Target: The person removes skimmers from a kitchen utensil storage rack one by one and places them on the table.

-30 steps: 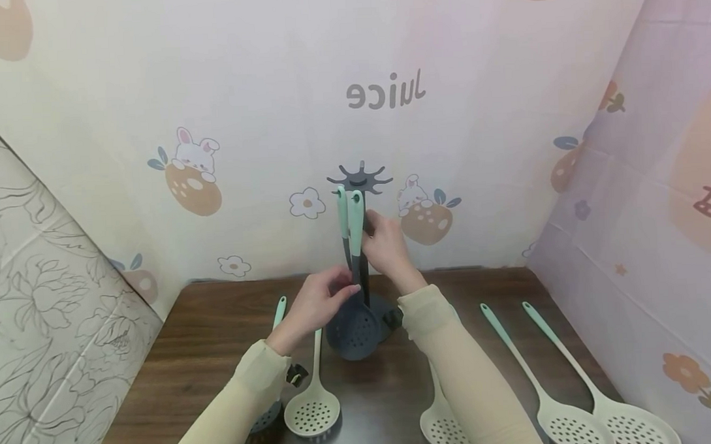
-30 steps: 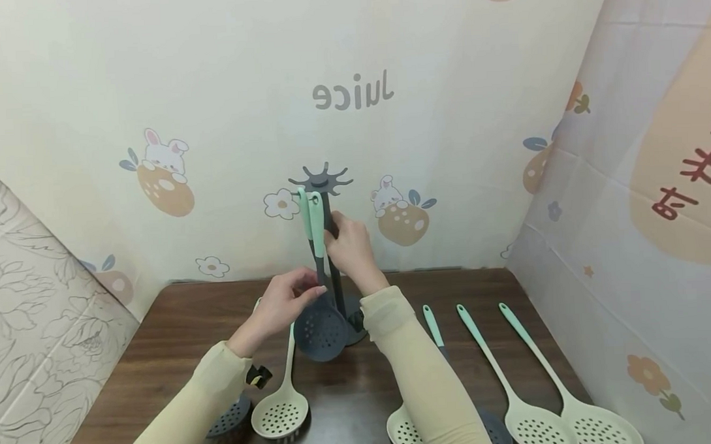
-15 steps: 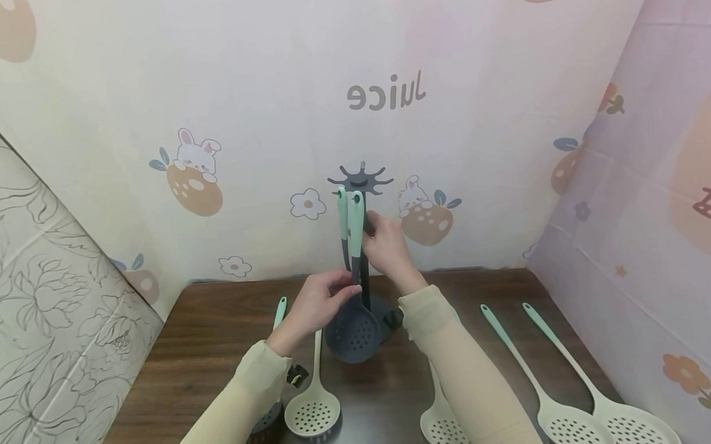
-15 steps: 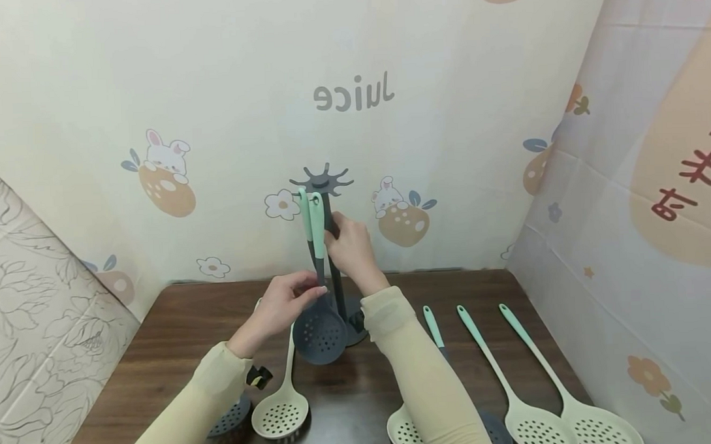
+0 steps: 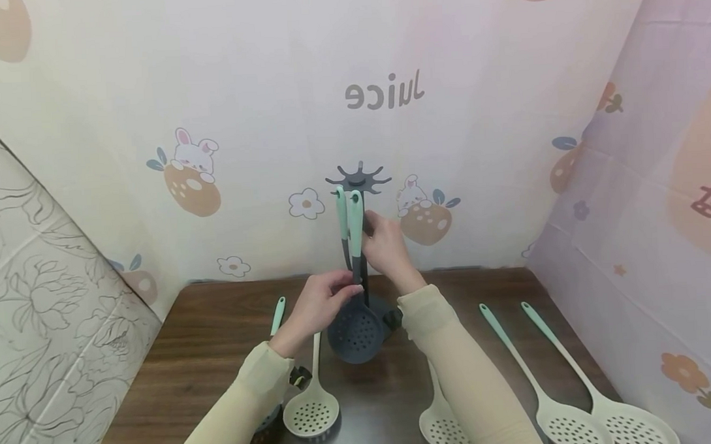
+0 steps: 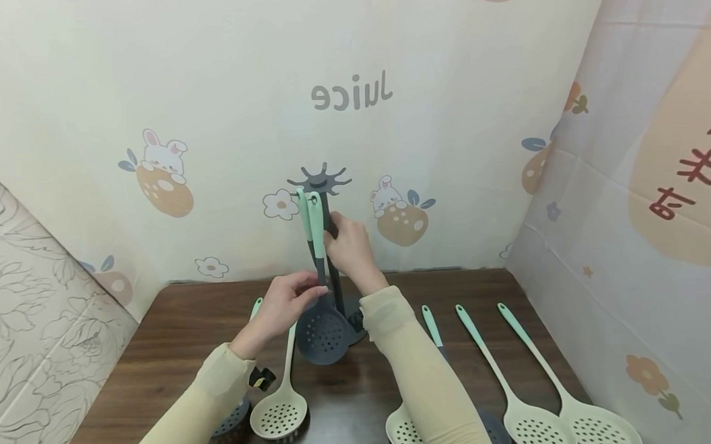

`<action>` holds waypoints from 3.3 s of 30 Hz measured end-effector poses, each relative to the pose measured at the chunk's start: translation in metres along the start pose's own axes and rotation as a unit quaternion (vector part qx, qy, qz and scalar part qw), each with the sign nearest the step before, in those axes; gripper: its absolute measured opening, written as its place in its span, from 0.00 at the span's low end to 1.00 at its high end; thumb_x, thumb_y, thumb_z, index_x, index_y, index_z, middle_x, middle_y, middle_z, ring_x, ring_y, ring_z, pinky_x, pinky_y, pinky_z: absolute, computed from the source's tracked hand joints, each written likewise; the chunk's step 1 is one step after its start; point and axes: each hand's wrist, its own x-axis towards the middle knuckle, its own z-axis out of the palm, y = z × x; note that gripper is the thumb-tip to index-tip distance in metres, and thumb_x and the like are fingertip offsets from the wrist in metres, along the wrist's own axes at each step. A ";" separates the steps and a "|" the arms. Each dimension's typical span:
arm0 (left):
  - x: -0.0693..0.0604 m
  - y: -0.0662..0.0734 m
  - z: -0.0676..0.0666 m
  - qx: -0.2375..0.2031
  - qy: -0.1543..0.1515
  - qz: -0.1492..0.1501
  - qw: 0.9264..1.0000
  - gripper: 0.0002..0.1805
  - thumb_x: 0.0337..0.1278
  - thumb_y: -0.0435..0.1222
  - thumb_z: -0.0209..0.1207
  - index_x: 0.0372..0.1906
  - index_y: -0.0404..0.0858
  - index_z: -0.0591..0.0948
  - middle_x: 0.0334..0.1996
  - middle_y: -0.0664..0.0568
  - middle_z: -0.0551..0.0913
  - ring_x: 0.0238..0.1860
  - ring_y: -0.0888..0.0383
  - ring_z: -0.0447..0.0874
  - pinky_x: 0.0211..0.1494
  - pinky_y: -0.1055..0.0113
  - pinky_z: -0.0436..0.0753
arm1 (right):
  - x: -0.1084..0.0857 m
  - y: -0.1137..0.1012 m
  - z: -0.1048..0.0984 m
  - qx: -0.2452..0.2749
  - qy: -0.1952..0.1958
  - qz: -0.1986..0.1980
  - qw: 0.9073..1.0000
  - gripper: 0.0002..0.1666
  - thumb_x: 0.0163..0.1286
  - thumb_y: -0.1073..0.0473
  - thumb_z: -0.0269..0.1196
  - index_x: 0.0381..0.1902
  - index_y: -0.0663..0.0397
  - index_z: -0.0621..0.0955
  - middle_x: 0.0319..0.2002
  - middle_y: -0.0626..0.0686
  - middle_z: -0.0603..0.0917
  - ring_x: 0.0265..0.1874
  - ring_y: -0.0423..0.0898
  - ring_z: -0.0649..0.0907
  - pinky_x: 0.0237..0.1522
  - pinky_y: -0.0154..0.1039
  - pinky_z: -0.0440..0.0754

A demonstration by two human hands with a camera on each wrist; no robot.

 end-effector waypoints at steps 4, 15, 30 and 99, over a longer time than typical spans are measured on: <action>0.000 0.001 0.000 0.006 0.006 -0.010 1.000 0.10 0.65 0.43 0.64 0.46 0.44 0.86 0.36 0.63 0.87 0.37 0.67 0.83 0.44 0.66 0.84 | 0.000 0.000 0.001 0.000 -0.002 0.002 1.000 0.06 0.71 0.57 0.62 0.41 0.54 0.81 0.38 0.54 0.87 0.36 0.50 0.84 0.39 0.47 0.81; -0.001 0.004 -0.003 0.005 0.006 -0.006 1.000 0.12 0.66 0.43 0.63 0.47 0.41 0.86 0.37 0.62 0.87 0.36 0.66 0.83 0.44 0.65 0.84 | 0.000 -0.001 0.000 -0.004 0.000 -0.001 1.000 0.06 0.72 0.59 0.60 0.41 0.56 0.81 0.38 0.56 0.88 0.36 0.50 0.85 0.40 0.47 0.82; -0.005 0.007 -0.005 -0.007 0.009 -0.005 1.000 0.10 0.64 0.40 0.65 0.47 0.42 0.86 0.36 0.63 0.87 0.36 0.67 0.83 0.44 0.68 0.84 | -0.001 -0.002 -0.001 -0.007 0.000 -0.003 1.000 0.06 0.71 0.61 0.60 0.41 0.56 0.82 0.39 0.57 0.88 0.39 0.52 0.87 0.42 0.47 0.83; -0.043 -0.003 -0.030 -0.008 0.034 -0.033 0.999 0.08 0.64 0.38 0.65 0.45 0.42 0.86 0.34 0.61 0.87 0.29 0.62 0.82 0.34 0.66 0.83 | -0.003 0.003 -0.001 0.034 -0.005 0.012 0.999 0.09 0.72 0.52 0.63 0.41 0.52 0.82 0.36 0.49 0.88 0.36 0.46 0.86 0.36 0.45 0.83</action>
